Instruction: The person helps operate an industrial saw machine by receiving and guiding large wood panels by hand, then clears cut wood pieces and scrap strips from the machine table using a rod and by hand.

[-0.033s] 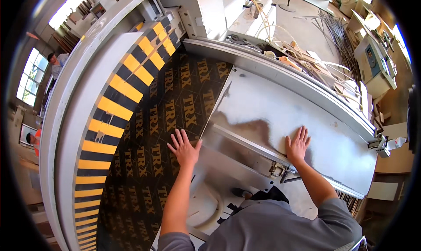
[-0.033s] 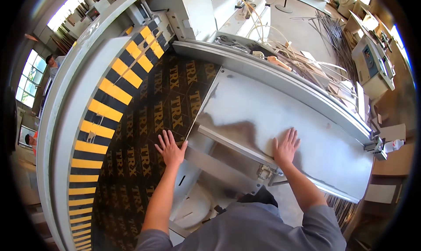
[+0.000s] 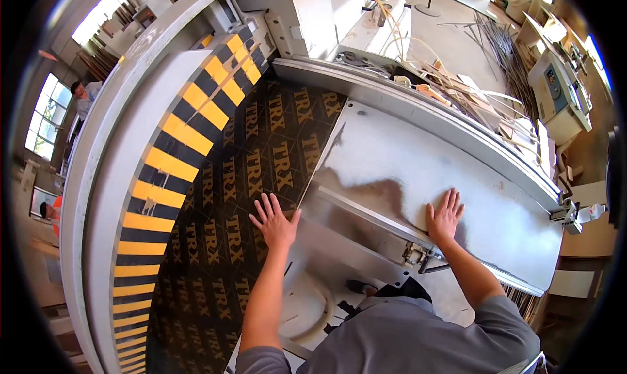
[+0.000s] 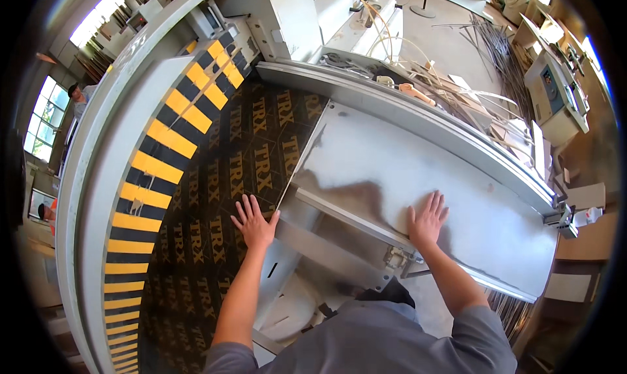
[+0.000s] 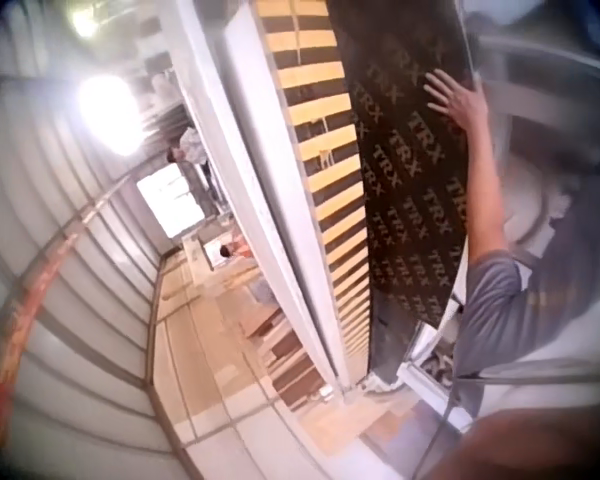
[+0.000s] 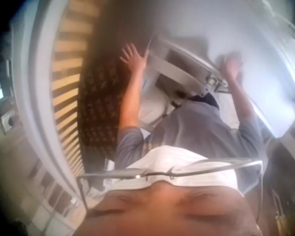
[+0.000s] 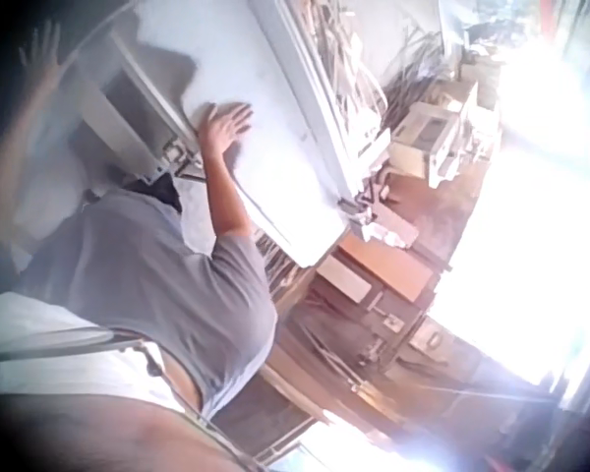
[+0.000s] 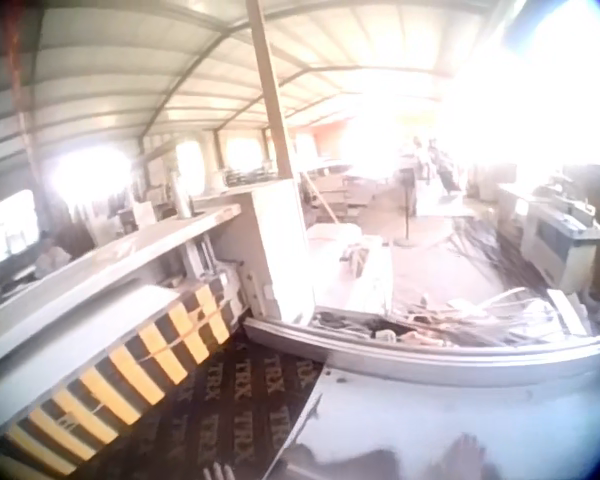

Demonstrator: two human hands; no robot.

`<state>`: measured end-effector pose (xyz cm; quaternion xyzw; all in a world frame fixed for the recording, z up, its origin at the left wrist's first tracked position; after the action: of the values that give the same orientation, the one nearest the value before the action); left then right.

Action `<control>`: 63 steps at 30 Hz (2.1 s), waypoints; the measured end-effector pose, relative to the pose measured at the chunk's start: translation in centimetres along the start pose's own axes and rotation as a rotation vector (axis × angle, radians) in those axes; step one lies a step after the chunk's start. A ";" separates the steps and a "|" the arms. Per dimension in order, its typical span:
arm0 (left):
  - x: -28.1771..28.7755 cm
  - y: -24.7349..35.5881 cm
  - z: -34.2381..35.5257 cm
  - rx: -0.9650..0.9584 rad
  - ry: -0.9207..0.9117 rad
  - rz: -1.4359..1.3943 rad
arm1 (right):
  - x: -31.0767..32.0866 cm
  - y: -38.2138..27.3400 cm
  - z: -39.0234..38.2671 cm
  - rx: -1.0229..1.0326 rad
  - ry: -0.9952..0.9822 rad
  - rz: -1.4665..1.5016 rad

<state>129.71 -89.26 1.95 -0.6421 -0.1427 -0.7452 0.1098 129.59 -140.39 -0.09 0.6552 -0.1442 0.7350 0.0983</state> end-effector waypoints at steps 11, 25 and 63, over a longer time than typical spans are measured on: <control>-1.0 -3.4 5.0 -0.048 -0.002 0.049 | 0.3 -0.6 0.5 -0.008 -0.036 -0.040; -2.3 -10.9 13.9 -0.047 -0.022 0.165 | 0.2 -1.3 1.0 -0.007 -0.020 -0.028; -5.9 -25.5 28.7 0.212 -0.135 0.003 | -0.3 -2.0 1.5 0.051 -0.024 -0.064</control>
<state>148.29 -55.43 -1.84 -0.6756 -0.2269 -0.6809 0.1686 131.67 -138.96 -0.07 0.6706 -0.1057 0.7270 0.1032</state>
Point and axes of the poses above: each hand's wrist, its own z-axis towards the middle knuckle, its own x-axis out of the back of the hand, y = z × x, the point moved 6 cm from there along z, towards the middle knuckle, and after that the axes turned 11 degrees about y, right-handed, at the moved point
